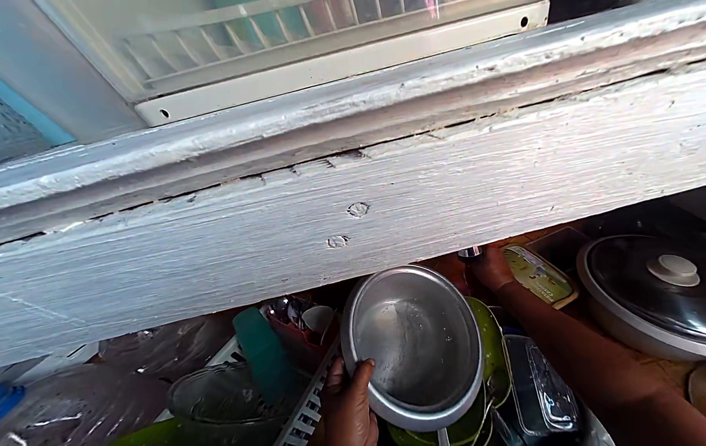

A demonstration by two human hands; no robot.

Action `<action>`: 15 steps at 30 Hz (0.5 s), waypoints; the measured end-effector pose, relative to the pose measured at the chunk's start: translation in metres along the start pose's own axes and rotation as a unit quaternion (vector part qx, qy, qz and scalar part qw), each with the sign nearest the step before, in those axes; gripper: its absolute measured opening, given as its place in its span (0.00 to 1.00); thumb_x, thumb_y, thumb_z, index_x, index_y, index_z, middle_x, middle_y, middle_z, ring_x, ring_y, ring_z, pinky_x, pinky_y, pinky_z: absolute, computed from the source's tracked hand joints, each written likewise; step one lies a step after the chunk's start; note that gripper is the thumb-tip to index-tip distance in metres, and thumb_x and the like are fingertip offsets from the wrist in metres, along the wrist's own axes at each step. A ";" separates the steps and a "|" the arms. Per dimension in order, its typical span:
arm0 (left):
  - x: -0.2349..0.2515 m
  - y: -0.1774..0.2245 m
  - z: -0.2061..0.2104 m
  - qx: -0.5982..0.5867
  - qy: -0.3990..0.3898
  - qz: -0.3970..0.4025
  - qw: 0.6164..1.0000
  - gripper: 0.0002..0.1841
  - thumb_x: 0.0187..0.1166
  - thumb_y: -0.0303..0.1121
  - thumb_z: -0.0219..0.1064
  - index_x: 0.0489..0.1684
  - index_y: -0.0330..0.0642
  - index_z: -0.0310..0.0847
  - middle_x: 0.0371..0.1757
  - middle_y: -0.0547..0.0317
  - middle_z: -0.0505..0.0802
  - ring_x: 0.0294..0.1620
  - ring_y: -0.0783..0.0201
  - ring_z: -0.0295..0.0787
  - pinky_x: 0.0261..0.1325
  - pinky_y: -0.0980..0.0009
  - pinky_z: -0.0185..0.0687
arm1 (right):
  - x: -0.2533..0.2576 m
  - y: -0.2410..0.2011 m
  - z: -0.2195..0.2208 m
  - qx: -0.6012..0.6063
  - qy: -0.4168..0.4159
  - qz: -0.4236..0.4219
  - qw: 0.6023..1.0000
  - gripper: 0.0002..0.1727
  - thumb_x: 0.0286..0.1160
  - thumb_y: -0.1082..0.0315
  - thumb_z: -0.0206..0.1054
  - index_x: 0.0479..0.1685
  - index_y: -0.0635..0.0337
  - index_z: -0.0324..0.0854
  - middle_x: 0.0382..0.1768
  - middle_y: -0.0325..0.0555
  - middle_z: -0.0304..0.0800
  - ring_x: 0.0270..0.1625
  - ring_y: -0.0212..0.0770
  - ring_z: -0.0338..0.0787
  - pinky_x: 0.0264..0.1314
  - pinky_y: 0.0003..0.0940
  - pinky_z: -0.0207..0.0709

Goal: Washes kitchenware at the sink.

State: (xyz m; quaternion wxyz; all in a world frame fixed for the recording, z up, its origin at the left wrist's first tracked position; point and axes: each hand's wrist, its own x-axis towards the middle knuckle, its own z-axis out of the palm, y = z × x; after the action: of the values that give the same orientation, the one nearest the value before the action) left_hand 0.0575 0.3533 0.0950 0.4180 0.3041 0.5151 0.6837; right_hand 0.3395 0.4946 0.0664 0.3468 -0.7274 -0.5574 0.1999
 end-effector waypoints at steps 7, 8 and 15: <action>-0.015 0.010 0.010 0.019 -0.022 0.024 0.999 0.12 0.62 0.07 0.64 0.35 0.32 0.80 0.29 0.57 0.91 0.30 0.69 0.91 0.35 0.73 0.91 | -0.098 0.043 0.025 0.244 0.013 -0.013 0.970 0.28 0.86 0.56 0.64 0.75 0.69 0.77 0.66 0.61 0.88 0.64 0.50 0.91 0.70 0.48 0.82; -0.018 0.012 0.011 0.029 -0.034 0.033 0.998 0.11 0.63 0.08 0.64 0.34 0.33 0.80 0.28 0.57 0.91 0.30 0.69 0.91 0.36 0.73 0.91 | -0.118 0.046 0.026 0.252 -0.014 -0.002 0.968 0.27 0.86 0.58 0.62 0.75 0.70 0.76 0.64 0.62 0.88 0.59 0.51 0.91 0.63 0.48 0.85; -0.036 0.026 0.038 0.178 -0.122 0.082 0.973 0.06 0.67 0.18 0.73 0.29 0.36 0.81 0.25 0.59 0.87 0.28 0.70 0.87 0.35 0.75 0.87 | -0.173 0.057 0.036 0.264 -0.153 0.109 0.946 0.19 0.86 0.66 0.60 0.70 0.66 0.81 0.51 0.57 0.92 0.41 0.46 0.93 0.48 0.46 0.88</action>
State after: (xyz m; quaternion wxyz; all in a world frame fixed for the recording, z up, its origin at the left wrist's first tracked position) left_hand 0.1002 0.3356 0.1314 0.3596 0.4959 0.5467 0.5709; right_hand 0.3018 0.3329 -0.0163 0.4127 -0.6267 -0.4488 0.4853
